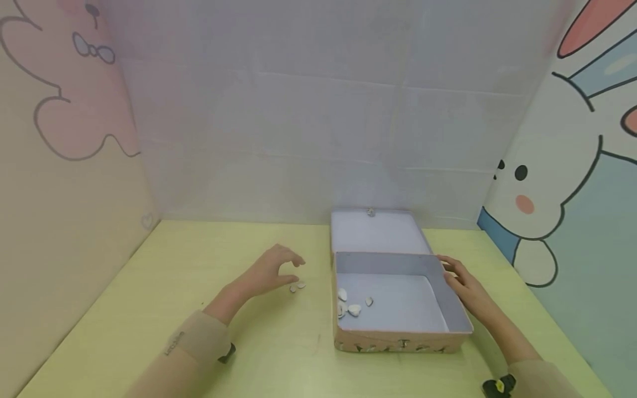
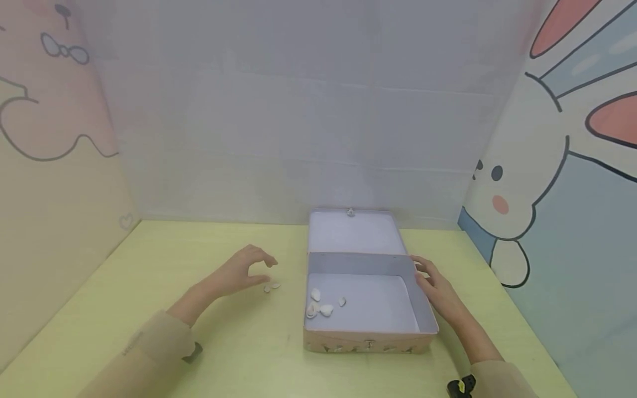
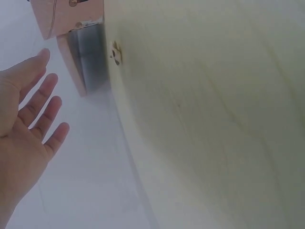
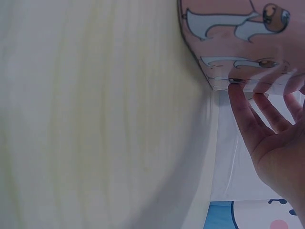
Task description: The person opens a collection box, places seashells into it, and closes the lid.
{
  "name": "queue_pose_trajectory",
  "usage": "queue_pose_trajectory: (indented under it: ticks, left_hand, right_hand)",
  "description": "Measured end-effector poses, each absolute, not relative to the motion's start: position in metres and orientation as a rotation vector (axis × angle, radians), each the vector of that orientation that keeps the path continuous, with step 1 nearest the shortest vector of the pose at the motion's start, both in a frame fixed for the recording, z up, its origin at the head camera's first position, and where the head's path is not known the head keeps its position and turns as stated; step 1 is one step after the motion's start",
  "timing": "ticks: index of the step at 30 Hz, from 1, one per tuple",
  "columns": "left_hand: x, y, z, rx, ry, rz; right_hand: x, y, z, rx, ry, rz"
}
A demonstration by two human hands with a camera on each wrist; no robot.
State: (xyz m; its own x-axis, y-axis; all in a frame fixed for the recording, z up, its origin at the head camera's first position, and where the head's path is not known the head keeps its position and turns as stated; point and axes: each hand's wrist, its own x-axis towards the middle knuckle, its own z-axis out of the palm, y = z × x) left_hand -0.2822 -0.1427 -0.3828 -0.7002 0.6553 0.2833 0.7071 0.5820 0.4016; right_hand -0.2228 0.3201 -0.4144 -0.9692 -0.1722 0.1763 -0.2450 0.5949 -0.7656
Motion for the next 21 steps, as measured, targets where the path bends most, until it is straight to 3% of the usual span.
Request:
queue_pose_trajectory:
  ticks: [21]
  left_hand:
    - [-0.296,-0.155,-0.402,-1.258,-2.983,-0.687]
  right_hand:
    - [-0.225,0.32,-0.415,0.365,-2.723,1.313]
